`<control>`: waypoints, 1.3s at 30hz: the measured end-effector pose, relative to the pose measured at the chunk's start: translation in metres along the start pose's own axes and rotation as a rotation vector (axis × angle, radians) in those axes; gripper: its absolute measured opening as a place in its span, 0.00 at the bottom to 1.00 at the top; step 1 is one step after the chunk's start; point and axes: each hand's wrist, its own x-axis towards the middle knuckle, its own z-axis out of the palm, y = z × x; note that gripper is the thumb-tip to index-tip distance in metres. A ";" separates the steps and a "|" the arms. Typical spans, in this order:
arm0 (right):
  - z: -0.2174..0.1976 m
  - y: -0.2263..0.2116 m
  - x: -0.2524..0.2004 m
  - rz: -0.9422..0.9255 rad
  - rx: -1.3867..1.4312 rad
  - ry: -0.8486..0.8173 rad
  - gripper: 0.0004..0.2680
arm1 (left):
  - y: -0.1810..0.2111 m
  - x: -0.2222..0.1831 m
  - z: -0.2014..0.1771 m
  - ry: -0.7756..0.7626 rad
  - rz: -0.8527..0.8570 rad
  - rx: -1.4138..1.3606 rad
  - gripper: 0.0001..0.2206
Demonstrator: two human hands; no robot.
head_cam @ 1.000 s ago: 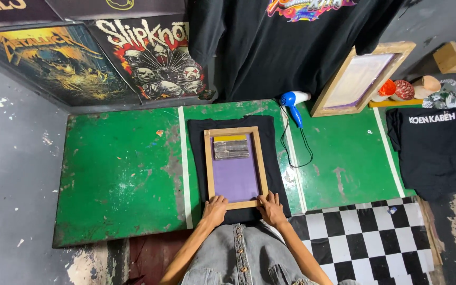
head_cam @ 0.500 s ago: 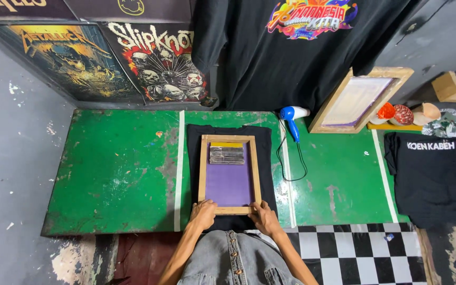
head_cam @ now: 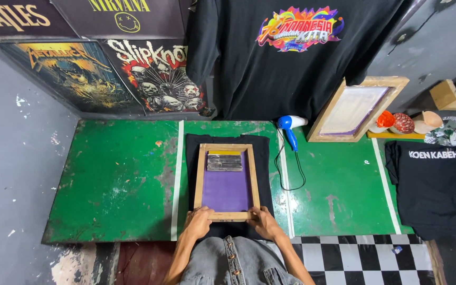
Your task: Screen printing text onto a black t-shirt using a screen and squeegee.
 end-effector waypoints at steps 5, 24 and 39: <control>-0.007 -0.004 -0.001 -0.018 0.050 0.022 0.10 | 0.014 0.004 -0.017 -0.113 -0.091 0.048 0.14; -0.056 0.020 0.025 0.197 0.090 0.034 0.22 | -0.021 -0.003 0.032 -0.141 -0.103 0.020 0.09; 0.004 0.050 0.119 0.119 -0.080 0.464 0.20 | -0.036 -0.011 0.091 -0.140 -0.089 0.123 0.13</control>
